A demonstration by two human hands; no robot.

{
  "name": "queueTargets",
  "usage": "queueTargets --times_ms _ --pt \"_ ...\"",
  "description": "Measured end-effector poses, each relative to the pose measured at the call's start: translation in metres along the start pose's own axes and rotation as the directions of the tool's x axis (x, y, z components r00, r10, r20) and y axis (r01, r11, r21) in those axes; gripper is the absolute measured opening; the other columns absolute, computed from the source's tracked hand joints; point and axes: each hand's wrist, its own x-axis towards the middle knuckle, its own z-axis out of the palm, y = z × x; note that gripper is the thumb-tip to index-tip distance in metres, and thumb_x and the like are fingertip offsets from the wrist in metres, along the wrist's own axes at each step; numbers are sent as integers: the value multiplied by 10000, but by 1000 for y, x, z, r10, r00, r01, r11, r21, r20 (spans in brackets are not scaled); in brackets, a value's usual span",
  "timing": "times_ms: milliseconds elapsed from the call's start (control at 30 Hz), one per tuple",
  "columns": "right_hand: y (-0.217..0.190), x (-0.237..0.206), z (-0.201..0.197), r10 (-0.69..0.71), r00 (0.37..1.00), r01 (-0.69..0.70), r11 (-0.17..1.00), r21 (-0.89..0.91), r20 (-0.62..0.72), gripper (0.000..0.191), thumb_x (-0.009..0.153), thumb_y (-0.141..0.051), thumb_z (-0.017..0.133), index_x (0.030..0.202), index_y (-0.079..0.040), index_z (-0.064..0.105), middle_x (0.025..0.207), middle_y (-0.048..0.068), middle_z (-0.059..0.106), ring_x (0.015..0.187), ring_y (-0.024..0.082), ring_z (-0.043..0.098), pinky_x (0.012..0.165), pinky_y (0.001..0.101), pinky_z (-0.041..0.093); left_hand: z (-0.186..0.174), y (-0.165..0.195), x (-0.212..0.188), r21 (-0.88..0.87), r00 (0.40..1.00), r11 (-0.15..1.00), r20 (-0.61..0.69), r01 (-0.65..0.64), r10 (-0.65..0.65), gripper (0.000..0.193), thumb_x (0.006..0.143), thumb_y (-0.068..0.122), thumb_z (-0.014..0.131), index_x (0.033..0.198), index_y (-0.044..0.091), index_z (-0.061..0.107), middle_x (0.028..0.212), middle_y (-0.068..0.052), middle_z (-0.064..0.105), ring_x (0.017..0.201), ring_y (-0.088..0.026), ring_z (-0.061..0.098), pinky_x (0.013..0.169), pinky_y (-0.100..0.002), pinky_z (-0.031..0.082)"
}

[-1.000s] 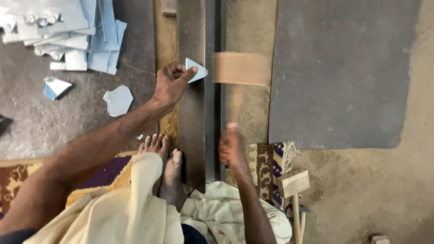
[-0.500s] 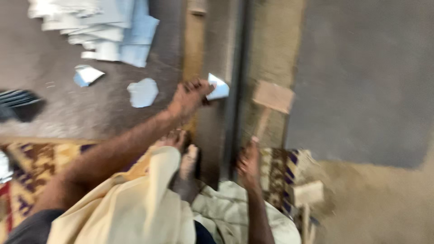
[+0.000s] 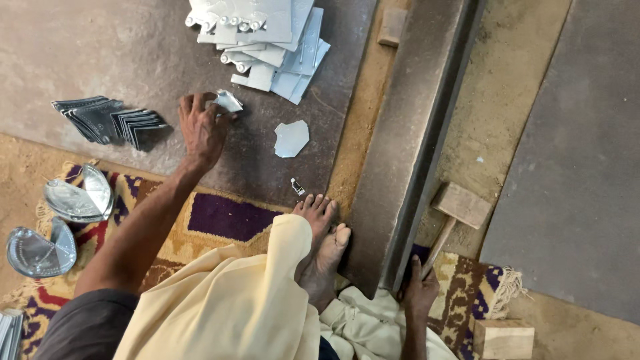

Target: The person sits on the floor and hammers small cut metal pieces against a steel beam using a wooden mallet, folding and shaping each piece, then sets finished pieces aside and picks up the next piece to repeat the process.

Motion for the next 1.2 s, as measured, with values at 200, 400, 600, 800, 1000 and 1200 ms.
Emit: queueTargets --times_ms 200,400,600,800,1000,1200 --pt "-16 -8 5 -48 999 46 992 -114 -17 356 1022 -294 645 782 -82 490 464 22 445 313 137 412 292 329 325 8 -17 11 -131 996 989 -51 -75 69 724 860 231 868 1440 -41 532 1485 -259 497 1360 -422 419 1125 -546 362" --pt "-9 -3 2 -114 993 111 985 -131 -18 328 1020 -279 665 803 -65 543 520 -9 471 364 103 420 314 311 330 1 -25 28 -71 991 997 130 38 -29 526 1006 233 847 1404 71 543 1444 -200 570 1324 -371 533 1094 -519 436" --pt "9 8 -4 -155 986 144 977 -155 -57 274 1012 -248 692 823 -75 594 558 -26 471 420 77 399 366 284 305 -3 53 9 -14 932 997 357 75 -65 705 1017 441 810 1480 24 481 1271 -241 543 1138 -382 541 958 -506 478" --pt "8 8 -6 -177 983 163 958 -236 -43 349 1030 -257 704 801 -26 577 551 -14 472 421 94 417 371 294 331 13 107 0 -136 948 990 313 -22 64 972 775 497 905 1439 -57 463 1240 -242 473 1137 -404 520 912 -523 490" --pt "-4 2 -3 -118 992 109 980 -164 -50 250 991 -254 665 830 -69 616 515 -14 495 359 103 438 328 304 343 12 106 2 -144 931 989 364 19 35 816 762 394 927 1357 -24 556 1225 -238 476 1130 -404 529 925 -507 503" --pt "-9 -1 0 -80 996 77 992 -97 -27 327 1002 -255 669 783 -52 536 485 10 462 319 133 423 294 322 331 8 101 12 -200 893 967 447 157 -53 808 744 335 944 1339 -32 538 1228 -224 477 1116 -400 576 889 -487 555"
